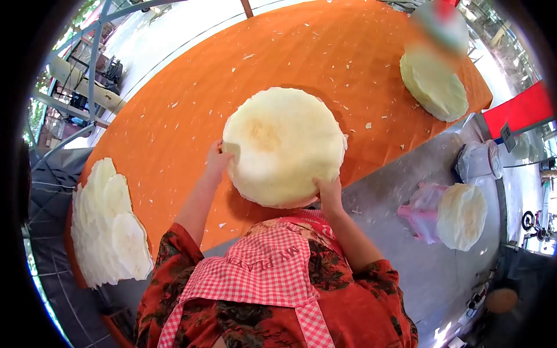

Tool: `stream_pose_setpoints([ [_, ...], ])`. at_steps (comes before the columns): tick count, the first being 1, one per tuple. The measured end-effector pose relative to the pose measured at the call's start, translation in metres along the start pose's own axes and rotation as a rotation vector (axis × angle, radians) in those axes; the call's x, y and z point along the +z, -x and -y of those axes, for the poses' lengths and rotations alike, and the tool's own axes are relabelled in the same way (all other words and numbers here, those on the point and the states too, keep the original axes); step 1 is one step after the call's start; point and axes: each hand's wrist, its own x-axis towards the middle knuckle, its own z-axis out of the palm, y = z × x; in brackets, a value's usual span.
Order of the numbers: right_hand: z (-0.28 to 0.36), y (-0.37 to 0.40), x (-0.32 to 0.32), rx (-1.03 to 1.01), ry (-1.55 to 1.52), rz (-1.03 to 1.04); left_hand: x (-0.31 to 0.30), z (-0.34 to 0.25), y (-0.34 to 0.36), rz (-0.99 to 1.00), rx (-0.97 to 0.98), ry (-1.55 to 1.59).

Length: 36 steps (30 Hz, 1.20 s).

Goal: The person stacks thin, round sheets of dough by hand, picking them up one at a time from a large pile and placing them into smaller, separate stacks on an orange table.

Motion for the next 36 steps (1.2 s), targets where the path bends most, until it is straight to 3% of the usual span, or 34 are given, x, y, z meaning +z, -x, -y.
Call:
stream_pose_setpoints([
  [3, 0.024, 0.005, -0.004, 0.173, -0.107, 0.073, 0.003, 0.004, 0.008, -0.16, 0.151, -0.138],
  [4, 0.033, -0.001, -0.012, 0.299, 0.057, 0.048, 0.005, 0.002, 0.014, -0.235, 0.224, -0.186],
  [6, 0.054, -0.014, -0.036, 0.549, 0.388, -0.009, 0.01, 0.02, 0.022, -0.219, 0.093, 0.227],
  [8, 0.065, -0.036, -0.048, -0.034, 0.905, -0.212, 0.015, 0.029, 0.026, -0.184, 0.054, 0.521],
  [10, 0.073, -0.087, -0.061, -0.434, 0.794, -0.205, 0.023, 0.035, 0.033, -0.135, 0.095, 0.691],
  [12, 0.089, -0.125, -0.04, -0.472, 0.56, -0.085, 0.025, 0.05, 0.026, -0.043, 0.108, 0.627],
  [13, 0.073, -0.146, -0.049, -0.366, 0.564, 0.039, 0.025, 0.053, 0.024, -0.002, 0.118, 0.596],
  [15, 0.022, -0.2, -0.072, -0.162, 0.56, 0.287, 0.034, 0.048, 0.031, -0.137, 0.139, 0.257],
  [16, 0.022, -0.196, -0.063, -0.216, 0.766, 0.24, 0.036, 0.045, 0.033, -0.209, 0.15, 0.089],
  [19, 0.025, -0.173, -0.036, -0.351, 1.337, 0.057, 0.031, 0.041, 0.035, -0.188, 0.12, -0.001],
  [21, 0.053, -0.163, -0.013, -0.396, 1.629, -0.135, 0.032, 0.052, 0.036, -0.355, 0.307, -0.405],
  [22, 0.074, -0.151, 0.007, -0.553, 1.644, -0.081, 0.034, 0.055, 0.037, -0.434, 0.39, -0.614],
  [24, 0.083, -0.148, 0.043, -0.844, 1.744, 0.113, 0.031, -0.01, 0.082, -0.212, 0.573, -0.72],
  [25, 0.082, -0.148, 0.062, -0.994, 1.778, 0.217, 0.043, -0.013, 0.094, -0.138, 0.764, -0.924],
  [26, 0.079, -0.149, 0.08, -0.948, 1.849, 0.3, 0.057, -0.01, 0.108, -0.06, 0.946, -1.13],
  [29, 0.053, -0.177, 0.095, -0.795, 1.864, 0.485, 0.072, 0.048, 0.107, 0.258, 1.037, -1.068],
  [31, 0.018, -0.197, 0.078, -0.886, 1.829, 0.485, 0.075, 0.071, 0.101, 0.184, 1.133, -0.94],
  [32, 0.025, -0.189, 0.09, -0.77, 1.846, 0.524, 0.073, 0.069, 0.103, 0.143, 1.16, -0.903],
  [33, 0.01, -0.203, 0.08, -0.905, 1.815, 0.544, 0.072, 0.077, 0.099, 0.188, 1.147, -0.783],
  [34, 0.009, -0.203, 0.079, -0.917, 1.796, 0.547, 0.069, 0.075, 0.099, 0.231, 1.154, -0.76],
  [36, 0.021, -0.186, 0.094, -0.733, 1.973, 0.521, 0.066, 0.076, 0.103, 0.191, 1.177, -0.641],
])
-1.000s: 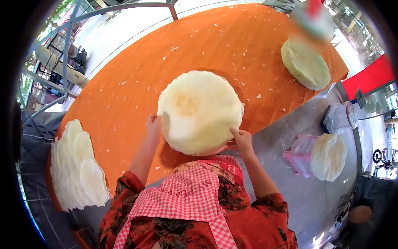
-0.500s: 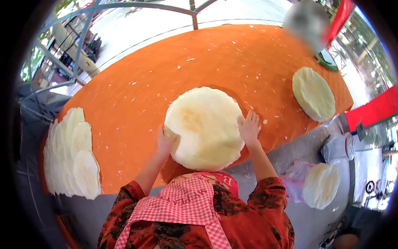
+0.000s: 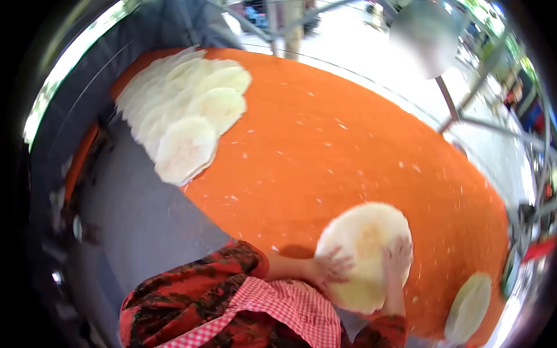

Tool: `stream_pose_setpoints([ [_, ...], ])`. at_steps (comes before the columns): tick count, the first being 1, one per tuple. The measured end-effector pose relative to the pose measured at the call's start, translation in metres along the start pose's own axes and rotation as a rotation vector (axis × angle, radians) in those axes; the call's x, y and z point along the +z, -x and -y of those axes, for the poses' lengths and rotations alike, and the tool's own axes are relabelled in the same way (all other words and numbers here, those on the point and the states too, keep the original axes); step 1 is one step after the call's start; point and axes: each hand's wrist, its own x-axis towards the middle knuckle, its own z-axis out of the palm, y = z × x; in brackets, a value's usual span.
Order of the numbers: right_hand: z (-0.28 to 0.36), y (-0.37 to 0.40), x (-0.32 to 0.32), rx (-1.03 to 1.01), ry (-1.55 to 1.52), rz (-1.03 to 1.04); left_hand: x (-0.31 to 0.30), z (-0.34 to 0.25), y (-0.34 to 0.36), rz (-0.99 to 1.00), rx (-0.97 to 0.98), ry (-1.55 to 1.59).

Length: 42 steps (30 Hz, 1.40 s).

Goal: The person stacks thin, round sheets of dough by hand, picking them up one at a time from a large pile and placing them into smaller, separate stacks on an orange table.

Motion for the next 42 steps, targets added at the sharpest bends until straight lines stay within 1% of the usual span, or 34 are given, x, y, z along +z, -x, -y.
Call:
stream_pose_setpoints([
  [1, 0.001, -0.001, -0.005, 0.019, 0.041, 0.046, -0.017, -0.004, -0.002, 0.112, -0.028, 0.04],
  [3, 0.013, -0.003, -0.023, 0.058, 0.089, 0.164, -0.044, -0.01, 0.006, 0.056, -0.013, -0.01],
  [5, 0.009, -0.006, -0.029, 0.072, 0.163, 0.142, -0.08, -0.014, 0.038, -0.172, -0.254, 0.253],
  [6, 0.018, -0.012, -0.033, 0.079, 0.195, 0.139, -0.101, -0.015, 0.067, -0.284, -0.372, 0.392],
  [8, 0.068, -0.008, -0.055, 0.004, 0.015, -0.075, -0.142, 0.006, 0.158, 0.076, -0.61, -0.175],
  [9, 0.091, -0.007, -0.063, -0.027, -0.079, -0.18, -0.142, -0.002, 0.215, -0.673, -1.095, 0.294],
  [10, 0.108, -0.014, -0.023, -0.087, -0.275, -0.33, -0.139, 0.008, 0.276, -1.054, -1.192, 0.118],
  [11, 0.15, -0.013, 0.006, -0.097, -0.916, -0.177, -0.189, -0.005, 0.317, -1.296, -1.53, 0.527],
  [12, 0.194, -0.011, 0.033, -0.02, -1.552, -0.06, -0.188, 0.012, 0.379, -1.648, -1.458, 0.298],
  [13, 0.3, -0.005, 0.04, -0.508, -0.78, 0.004, -0.239, 0.011, 0.461, -1.817, -1.597, 0.506],
  [14, 0.375, 0.008, 0.016, -0.725, -0.58, -0.06, -0.256, 0.013, 0.493, -1.913, -1.558, 0.522],
  [15, 0.435, 0.011, 0.016, -0.791, -0.608, -0.009, -0.273, 0.017, 0.509, -2.029, -1.437, 0.563],
  [16, 0.495, 0.012, 0.011, -0.981, -0.615, -0.069, -0.288, 0.02, 0.521, -2.138, -1.309, 0.603],
  [17, 0.545, 0.008, 0.019, -1.058, -0.681, 0.016, -0.299, 0.025, 0.529, -2.128, -1.291, 0.646],
  [18, 0.593, 0.01, 0.018, -1.088, -0.694, 0.052, -0.309, 0.031, 0.535, -2.11, -1.276, 0.688],
  [19, 0.637, 0.009, 0.022, -1.171, -0.709, -0.036, -0.315, 0.034, 0.537, -2.09, -1.263, 0.729],
  [20, 0.679, 0.007, 0.018, -1.256, -0.732, -0.039, -0.324, 0.031, 0.534, -2.093, -1.232, 0.812],
  [21, 0.715, 0.008, 0.011, -1.327, -0.639, -0.128, -0.326, 0.034, 0.535, -2.073, -1.239, 0.843],
  [22, 0.744, 0.009, 0.007, -1.396, -0.544, -0.217, -0.327, 0.036, 0.537, -2.055, -1.245, 0.871],
  [24, 0.78, 0.002, 0.021, -1.486, -0.447, -0.265, -0.327, 0.039, 0.539, -2.036, -1.246, 0.914],
  [25, 0.791, 0.0, 0.029, -1.53, -0.398, -0.287, -0.327, 0.04, 0.54, -2.03, -1.241, 0.931],
  [28, 0.802, -0.006, 0.041, -1.491, -0.19, -0.017, -0.323, 0.036, 0.534, -2.0, -1.235, 0.978],
  [29, 0.802, -0.007, 0.042, -1.523, -0.208, -0.006, -0.329, 0.036, 0.533, -1.988, -1.228, 0.979],
  [30, 0.798, -0.007, 0.043, -1.553, -0.233, -0.001, -0.326, 0.04, 0.533, -2.024, -1.208, 1.005],
  [32, 0.792, -0.009, 0.054, -1.592, -0.274, -0.018, -0.336, 0.038, 0.525, -2.012, -1.218, 1.007],
  [34, 0.791, -0.006, 0.048, -1.546, -0.248, 0.008, -0.338, 0.037, 0.519, -1.988, -1.275, 0.996],
  [37, 0.788, 0.002, 0.024, -1.484, -0.193, 0.013, -0.345, 0.037, 0.514, -2.021, -1.266, 1.023],
  [38, 0.787, 0.008, 0.014, -1.459, -0.173, 0.008, -0.348, 0.037, 0.512, -2.025, -1.286, 0.979],
  [41, 0.795, 0.026, -0.01, -1.389, -0.416, -0.107, -0.358, 0.041, 0.508, -2.042, -1.342, 0.966],
  [42, 0.802, 0.031, -0.008, -1.356, -0.406, -0.109, -0.362, 0.042, 0.506, -2.029, -1.327, 0.971],
])
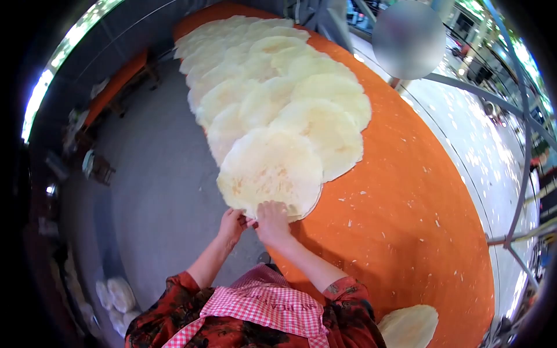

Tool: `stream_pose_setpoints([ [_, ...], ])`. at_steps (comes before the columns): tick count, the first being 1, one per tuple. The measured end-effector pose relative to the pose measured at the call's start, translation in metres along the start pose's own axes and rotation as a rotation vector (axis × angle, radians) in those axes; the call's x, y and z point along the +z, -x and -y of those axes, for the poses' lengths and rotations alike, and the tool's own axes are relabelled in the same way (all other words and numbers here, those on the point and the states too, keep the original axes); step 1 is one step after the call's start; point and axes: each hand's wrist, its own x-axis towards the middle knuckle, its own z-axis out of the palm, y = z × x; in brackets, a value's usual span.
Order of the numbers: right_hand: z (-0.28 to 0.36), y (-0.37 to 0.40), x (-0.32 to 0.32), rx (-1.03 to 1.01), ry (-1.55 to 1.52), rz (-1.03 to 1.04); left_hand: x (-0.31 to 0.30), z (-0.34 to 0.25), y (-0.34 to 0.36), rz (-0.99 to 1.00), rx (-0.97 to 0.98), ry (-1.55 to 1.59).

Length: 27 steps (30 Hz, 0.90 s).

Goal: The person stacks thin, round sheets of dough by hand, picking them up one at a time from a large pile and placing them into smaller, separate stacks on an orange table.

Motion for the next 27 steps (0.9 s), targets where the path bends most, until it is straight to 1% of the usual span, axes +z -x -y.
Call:
stream_pose_setpoints([
  [2, 0.005, -0.01, 0.008, 0.033, 0.029, 0.025, 0.008, -0.008, 0.005, 0.019, 0.003, 0.039],
  [5, 0.001, -0.03, 0.012, 0.166, 0.0, 0.238, 0.025, -0.035, 0.011, 0.075, -0.027, 0.036],
  [6, -0.007, -0.037, 0.018, 0.182, -0.077, 0.172, 0.031, -0.047, 0.014, 0.1, -0.035, 0.041],
  [9, -0.031, -0.093, -0.03, 0.51, -0.338, 0.379, 0.043, -0.085, 0.014, 0.332, -0.035, 0.05],
  [10, -0.054, -0.121, -0.042, 0.559, -0.162, 0.356, 0.038, -0.091, 0.002, 0.406, -0.039, 0.008],
  [11, -0.106, -0.142, -0.042, 0.484, -0.238, 0.344, 0.032, -0.094, -0.01, 0.418, -0.037, -0.033],
  [12, -0.118, -0.177, -0.082, 0.513, -0.09, 0.295, 0.026, -0.097, -0.026, 0.428, -0.036, -0.078],
  [13, -0.137, -0.201, -0.108, 0.521, -0.136, 0.113, 0.022, -0.104, -0.044, 0.441, -0.029, -0.125],
  [14, -0.128, -0.23, -0.15, 0.6, -0.142, -0.008, 0.018, -0.113, -0.061, 0.415, -0.049, -0.127],
  [15, -0.106, -0.258, -0.192, 0.522, 0.206, 0.01, 0.017, -0.118, -0.08, 0.415, -0.06, -0.106],
  [17, -0.099, -0.274, -0.23, 0.396, 0.303, -0.068, 0.017, -0.129, -0.114, 0.417, -0.081, -0.076],
  [18, -0.095, -0.273, -0.228, 0.371, 0.348, -0.099, 0.023, -0.137, -0.123, 0.428, -0.093, -0.056],
  [20, -0.085, -0.256, -0.215, 0.309, 0.438, -0.153, 0.035, -0.133, -0.153, 0.457, -0.114, -0.015],
  [21, -0.095, -0.242, -0.192, 0.203, 0.42, -0.232, 0.042, -0.128, -0.168, 0.468, -0.122, 0.009],
  [22, -0.112, -0.222, -0.16, 0.093, 0.395, -0.309, 0.051, -0.125, -0.177, 0.44, -0.131, 0.007],
  [24, -0.131, -0.188, -0.097, 0.111, 0.417, -0.247, 0.068, -0.121, -0.193, 0.376, -0.139, -0.001],
  [26, -0.163, -0.143, -0.029, 0.283, 0.39, -0.063, 0.073, -0.106, -0.216, 0.479, -0.131, -0.07],
  [27, -0.179, -0.119, 0.0, 0.313, 0.376, -0.043, 0.075, -0.102, -0.224, 0.529, -0.124, -0.113],
])
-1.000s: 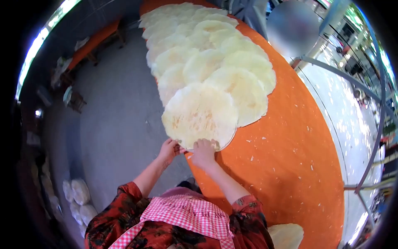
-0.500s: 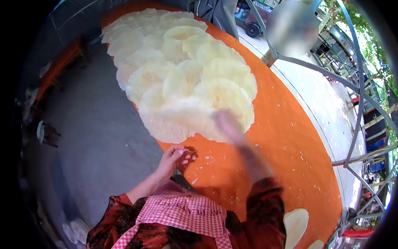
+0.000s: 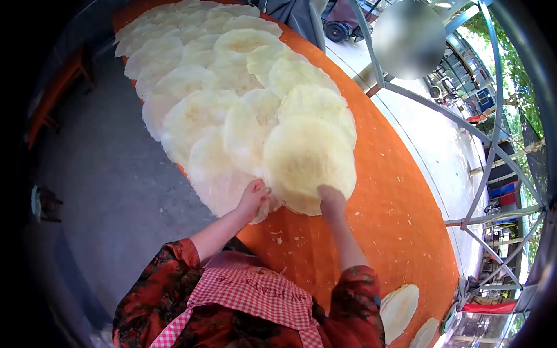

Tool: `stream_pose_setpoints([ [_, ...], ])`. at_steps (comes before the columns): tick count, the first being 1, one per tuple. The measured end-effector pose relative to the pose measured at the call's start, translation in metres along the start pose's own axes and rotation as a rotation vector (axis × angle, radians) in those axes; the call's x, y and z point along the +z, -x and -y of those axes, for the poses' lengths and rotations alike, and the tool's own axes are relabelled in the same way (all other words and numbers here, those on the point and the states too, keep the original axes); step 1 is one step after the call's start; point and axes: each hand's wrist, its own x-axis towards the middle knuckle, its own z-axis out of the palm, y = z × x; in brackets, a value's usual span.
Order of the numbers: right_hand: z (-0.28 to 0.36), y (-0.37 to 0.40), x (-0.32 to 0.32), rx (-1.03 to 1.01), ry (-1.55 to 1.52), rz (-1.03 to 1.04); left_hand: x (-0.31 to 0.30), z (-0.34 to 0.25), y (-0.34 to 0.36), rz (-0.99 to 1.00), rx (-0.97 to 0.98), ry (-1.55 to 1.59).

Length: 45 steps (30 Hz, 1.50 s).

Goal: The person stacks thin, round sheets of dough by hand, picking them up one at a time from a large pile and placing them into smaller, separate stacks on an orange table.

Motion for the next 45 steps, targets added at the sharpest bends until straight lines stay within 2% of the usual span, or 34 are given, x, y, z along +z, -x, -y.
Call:
stream_pose_setpoints([
  [2, -0.014, 0.032, 0.045, 0.059, -0.031, 0.057, 0.006, -0.004, -0.004, -0.043, 0.007, 0.019],
  [5, -0.004, 0.04, 0.044, 0.064, -0.009, -0.028, 0.006, 0.001, -0.011, -0.085, -0.004, -0.027],
  [8, -0.005, 0.042, 0.043, 0.069, -0.029, 0.041, 0.012, -0.003, -0.018, -0.116, -0.042, -0.062],
  [9, -0.003, 0.041, 0.041, 0.074, -0.015, 0.109, 0.013, -0.007, -0.021, -0.129, -0.054, -0.068],
  [12, 0.004, 0.032, 0.015, 0.109, 0.054, 0.328, 0.006, -0.014, -0.035, 0.035, -0.158, -0.361],
  [14, 0.025, 0.014, -0.016, 0.168, 0.124, 0.482, 0.025, -0.023, -0.027, -0.046, -0.151, -0.136],
  [15, 0.034, 0.004, -0.023, 0.172, 0.012, 0.434, 0.033, -0.028, -0.022, -0.085, -0.149, -0.031],
  [18, 0.058, -0.026, 0.008, 0.199, -0.443, 0.281, 0.037, -0.038, -0.022, 0.033, -0.217, 0.179],
  [21, 0.081, -0.038, 0.042, 0.353, -0.481, 0.255, 0.038, -0.037, -0.025, 0.033, -0.282, 0.287],
  [27, 0.092, -0.033, 0.047, 0.289, -0.25, 0.185, 0.021, -0.03, -0.039, 0.104, -0.224, 0.198],
  [30, 0.096, -0.042, 0.036, 0.311, -0.35, 0.2, 0.023, -0.019, -0.052, 0.084, -0.132, 0.068],
  [33, 0.101, -0.046, 0.045, 0.366, -0.306, 0.146, 0.016, -0.026, -0.059, 0.25, -0.193, -0.078],
  [36, 0.108, -0.055, 0.041, 0.377, -0.249, 0.127, 0.02, -0.027, -0.063, 0.199, -0.213, 0.017],
  [37, 0.107, -0.059, 0.039, 0.373, -0.219, 0.131, 0.014, -0.026, -0.07, 0.223, -0.264, -0.036],
  [40, 0.105, -0.087, 0.003, 0.565, -0.154, 0.201, 0.009, -0.037, -0.069, 0.298, -0.321, -0.035],
  [41, 0.111, -0.094, -0.002, 0.505, -0.129, 0.087, 0.007, -0.037, -0.07, 0.288, -0.352, -0.032],
  [44, 0.129, -0.085, 0.021, 0.438, -0.012, 0.173, 0.007, -0.034, -0.077, 0.278, -0.325, -0.141],
  [45, 0.139, -0.087, 0.024, 0.464, -0.018, 0.323, 0.008, -0.03, -0.082, 0.276, -0.31, -0.165],
])
